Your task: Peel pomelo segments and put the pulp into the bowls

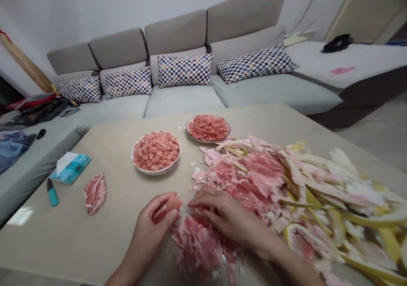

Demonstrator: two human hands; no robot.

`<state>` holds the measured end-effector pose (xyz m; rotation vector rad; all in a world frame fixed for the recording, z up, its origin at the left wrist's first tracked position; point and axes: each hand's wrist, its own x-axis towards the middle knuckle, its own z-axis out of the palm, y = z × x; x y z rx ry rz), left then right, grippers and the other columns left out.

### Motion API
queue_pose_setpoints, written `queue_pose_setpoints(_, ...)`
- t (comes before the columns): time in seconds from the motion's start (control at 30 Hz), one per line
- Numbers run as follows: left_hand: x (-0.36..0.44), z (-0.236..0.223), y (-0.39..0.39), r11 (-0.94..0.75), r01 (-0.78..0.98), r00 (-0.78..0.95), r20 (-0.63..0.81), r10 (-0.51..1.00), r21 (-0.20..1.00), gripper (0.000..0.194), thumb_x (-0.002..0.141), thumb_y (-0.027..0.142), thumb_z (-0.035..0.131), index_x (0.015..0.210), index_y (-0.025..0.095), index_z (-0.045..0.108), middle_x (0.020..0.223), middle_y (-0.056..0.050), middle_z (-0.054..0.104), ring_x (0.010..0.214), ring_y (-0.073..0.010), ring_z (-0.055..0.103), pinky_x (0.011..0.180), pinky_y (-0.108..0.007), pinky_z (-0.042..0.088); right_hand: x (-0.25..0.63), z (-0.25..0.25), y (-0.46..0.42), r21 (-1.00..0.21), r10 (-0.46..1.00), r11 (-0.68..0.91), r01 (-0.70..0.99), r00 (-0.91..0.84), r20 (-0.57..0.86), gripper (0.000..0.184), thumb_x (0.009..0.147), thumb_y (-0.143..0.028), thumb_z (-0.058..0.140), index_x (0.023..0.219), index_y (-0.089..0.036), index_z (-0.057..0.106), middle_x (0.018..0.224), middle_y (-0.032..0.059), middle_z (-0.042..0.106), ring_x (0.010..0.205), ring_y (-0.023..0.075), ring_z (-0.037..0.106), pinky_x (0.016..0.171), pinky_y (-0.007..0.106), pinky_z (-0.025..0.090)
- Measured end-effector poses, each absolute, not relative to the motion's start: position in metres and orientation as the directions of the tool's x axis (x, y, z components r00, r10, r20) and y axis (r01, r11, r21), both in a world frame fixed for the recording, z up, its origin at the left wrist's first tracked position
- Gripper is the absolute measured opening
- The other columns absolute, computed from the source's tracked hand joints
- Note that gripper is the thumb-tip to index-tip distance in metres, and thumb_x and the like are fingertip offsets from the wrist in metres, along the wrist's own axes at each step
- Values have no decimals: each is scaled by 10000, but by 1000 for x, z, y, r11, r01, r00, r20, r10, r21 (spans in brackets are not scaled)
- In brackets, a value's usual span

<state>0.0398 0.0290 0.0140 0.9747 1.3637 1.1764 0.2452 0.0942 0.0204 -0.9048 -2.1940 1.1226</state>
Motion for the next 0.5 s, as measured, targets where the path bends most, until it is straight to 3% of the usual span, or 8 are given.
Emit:
queue_pose_setpoints(0.2,44,16,30,147,7,-223,-142,964,989,166,675,228,778,823,200,707,816,-23,719,804,-190,660,731,-243,510,242,25,93,-877,735,383,289,-671,100,230,872,-252,629,671,-214,736,914,52,686,886,199,627,820,322,477)
queue_pose_setpoints(0.3,46,18,28,157,24,-208,-149,967,987,162,679,221,769,824,196,701,824,-27,716,814,-195,662,736,-246,514,239,21,92,-898,799,359,256,-582,153,70,837,-241,676,858,-225,741,941,53,694,927,211,625,859,339,474)
queue_pose_setpoints(0.4,47,17,27,152,64,-157,-141,977,986,146,713,236,747,845,199,698,863,-36,706,855,-204,658,766,-255,516,234,15,89,-910,847,358,209,-483,223,265,781,-279,749,1037,-241,694,1044,62,683,986,223,612,891,346,467)
queue_pose_setpoints(0.5,47,14,26,125,132,-106,-112,988,983,126,739,253,731,849,199,706,876,-47,689,862,-211,648,768,-263,517,228,12,86,-917,842,367,157,-476,255,273,752,-305,780,1003,-232,698,1001,61,686,948,218,620,853,328,474)
